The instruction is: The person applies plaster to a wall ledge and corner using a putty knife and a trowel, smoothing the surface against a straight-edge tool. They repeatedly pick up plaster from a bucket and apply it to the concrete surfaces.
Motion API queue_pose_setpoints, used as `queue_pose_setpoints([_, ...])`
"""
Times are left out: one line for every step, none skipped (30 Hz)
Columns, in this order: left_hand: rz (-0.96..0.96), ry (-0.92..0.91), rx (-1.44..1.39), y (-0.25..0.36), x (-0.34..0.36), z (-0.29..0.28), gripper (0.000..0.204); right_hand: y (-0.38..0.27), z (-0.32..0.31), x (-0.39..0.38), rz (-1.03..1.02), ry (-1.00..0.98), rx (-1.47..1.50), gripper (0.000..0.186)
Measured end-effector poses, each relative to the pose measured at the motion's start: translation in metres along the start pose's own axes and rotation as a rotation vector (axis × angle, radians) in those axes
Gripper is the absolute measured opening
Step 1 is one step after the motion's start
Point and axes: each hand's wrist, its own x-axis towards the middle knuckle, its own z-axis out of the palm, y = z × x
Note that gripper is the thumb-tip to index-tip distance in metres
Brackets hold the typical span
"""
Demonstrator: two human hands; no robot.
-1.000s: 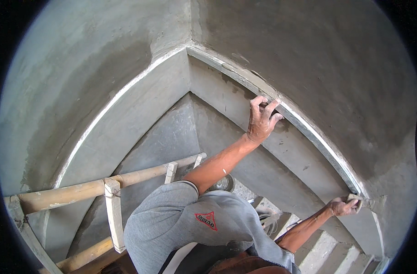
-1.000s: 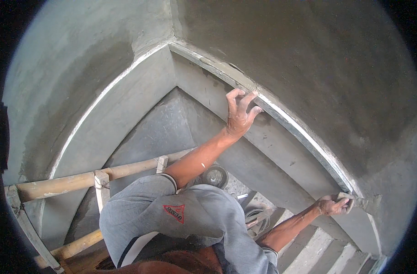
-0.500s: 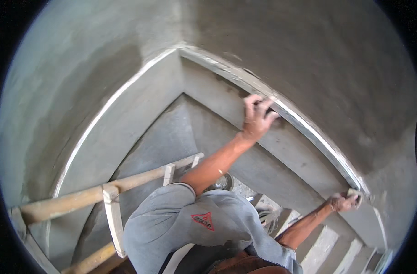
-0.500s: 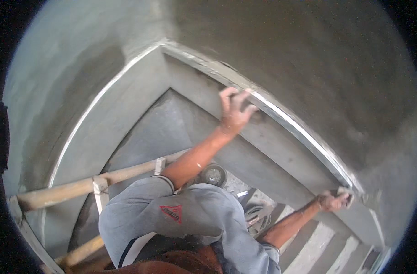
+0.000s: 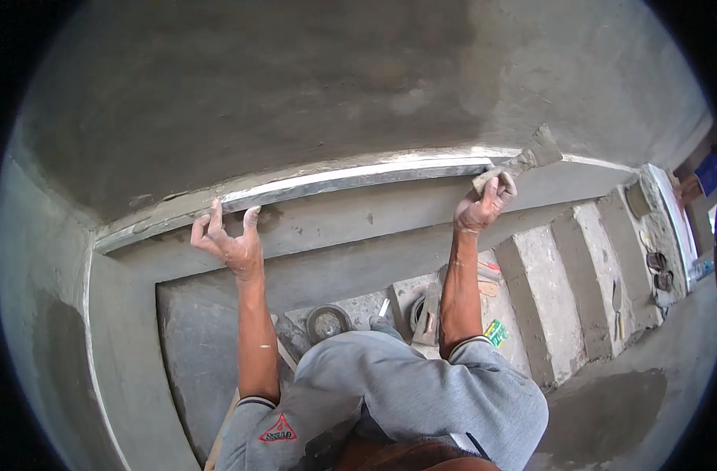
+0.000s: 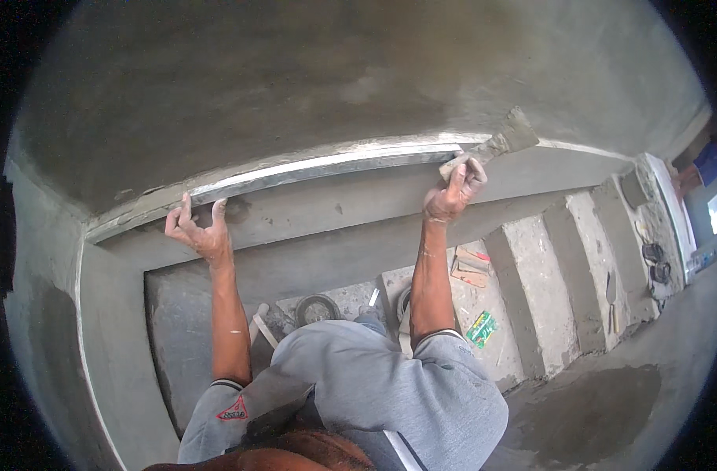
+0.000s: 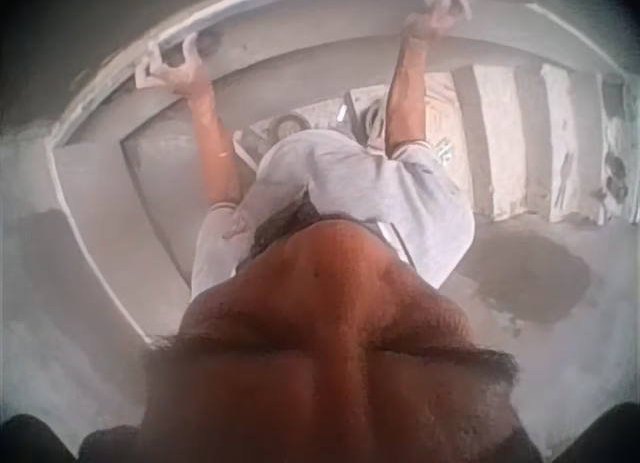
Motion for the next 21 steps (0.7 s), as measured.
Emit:
queue_pose_setpoints([-0.014,-0.007,0.006,0.000,0.000,-0.001,0.067,0.001,-0.002,0.000,0.000,0.019,-0.044,0.022])
queue_pose_setpoints([-0.009,-0.007,0.004,0.000,0.001,-0.001,0.067,0.001,-0.002,0.000,-0.003,0.023,-0.042,0.022])
queue_pose_setpoints([0.002,-0.001,-0.007,0.000,0.001,-0.003,0.067,0.001,-0.003,-0.001,0.007,0.008,-0.054,0.022])
queue_pose_setpoints([0.012,0.006,-0.017,0.000,0.002,-0.005,0.067,0.001,-0.002,-0.002,0.017,-0.007,-0.064,0.023])
queue_pose_setpoints([0.015,0.005,-0.014,0.000,0.002,-0.004,0.067,0.001,-0.002,-0.002,0.020,-0.005,-0.062,0.023])
queue_pose_setpoints([-0.014,-0.014,-0.009,-0.001,0.001,-0.005,0.067,0.002,-0.002,-0.002,0.015,-0.017,-0.064,0.022])
queue_pose_setpoints([-0.043,-0.032,-0.004,-0.001,0.000,-0.005,0.067,0.002,-0.002,-0.002,0.011,-0.030,-0.066,0.020])
queue_pose_setpoints([-0.045,-0.033,0.008,0.000,0.000,-0.006,0.067,0.001,-0.003,-0.002,0.022,-0.032,-0.062,0.020])
queue_pose_setpoints([-0.059,-0.039,-0.004,0.002,0.001,-0.005,0.067,0.001,-0.003,-0.002,-0.006,-0.049,-0.066,0.021])
queue_pose_setpoints([-0.073,-0.044,-0.017,0.003,0.002,-0.003,0.067,0.000,-0.004,-0.002,-0.034,-0.066,-0.070,0.021])
queue_pose_setpoints([-0.049,-0.027,-0.013,0.006,0.004,-0.003,0.064,-0.001,-0.008,-0.002,-0.028,-0.082,-0.092,0.021])
queue_pose_setpoints([-0.048,-0.026,-0.007,0.008,0.005,-0.002,0.064,-0.006,-0.012,-0.002,-0.022,-0.082,-0.088,0.021])
queue_pose_setpoints([-0.037,-0.021,-0.015,0.009,0.006,-0.003,0.063,-0.010,-0.013,-0.004,-0.099,-0.141,-0.210,0.021])
queue_pose_setpoints([-0.027,-0.017,-0.024,0.009,0.007,-0.003,0.062,-0.016,-0.014,-0.007,-0.177,-0.199,-0.332,0.021])
queue_pose_setpoints([-0.023,-0.017,-0.029,0.007,0.008,-0.006,0.061,-0.027,-0.009,-0.016,-0.171,-0.192,-0.395,0.021])
queue_pose_setpoints([-0.028,-0.023,-0.018,0.006,0.007,-0.008,0.061,-0.031,-0.010,-0.023,-0.159,-0.197,-0.396,0.021])
queue_pose_setpoints([-0.024,-0.025,-0.028,0.006,0.007,-0.009,0.061,-0.034,-0.010,-0.028,-0.162,-0.226,-0.382,0.021])
queue_pose_setpoints([-0.021,-0.023,-0.043,0.005,0.007,-0.009,0.061,-0.036,-0.011,-0.033,-0.171,-0.256,-0.369,0.021])
queue_pose_setpoints([-0.027,-0.026,-0.037,0.005,0.007,-0.008,0.061,-0.040,-0.013,-0.036,-0.151,-0.264,-0.350,0.022])
queue_pose_setpoints([-0.011,-0.027,-0.040,0.003,0.007,-0.007,0.061,-0.044,-0.014,-0.040,-0.144,-0.269,-0.351,0.022])
queue_pose_setpoints([0.003,-0.029,-0.049,0.003,0.006,-0.006,0.061,-0.051,-0.010,-0.043,-0.122,-0.297,-0.274,0.022])
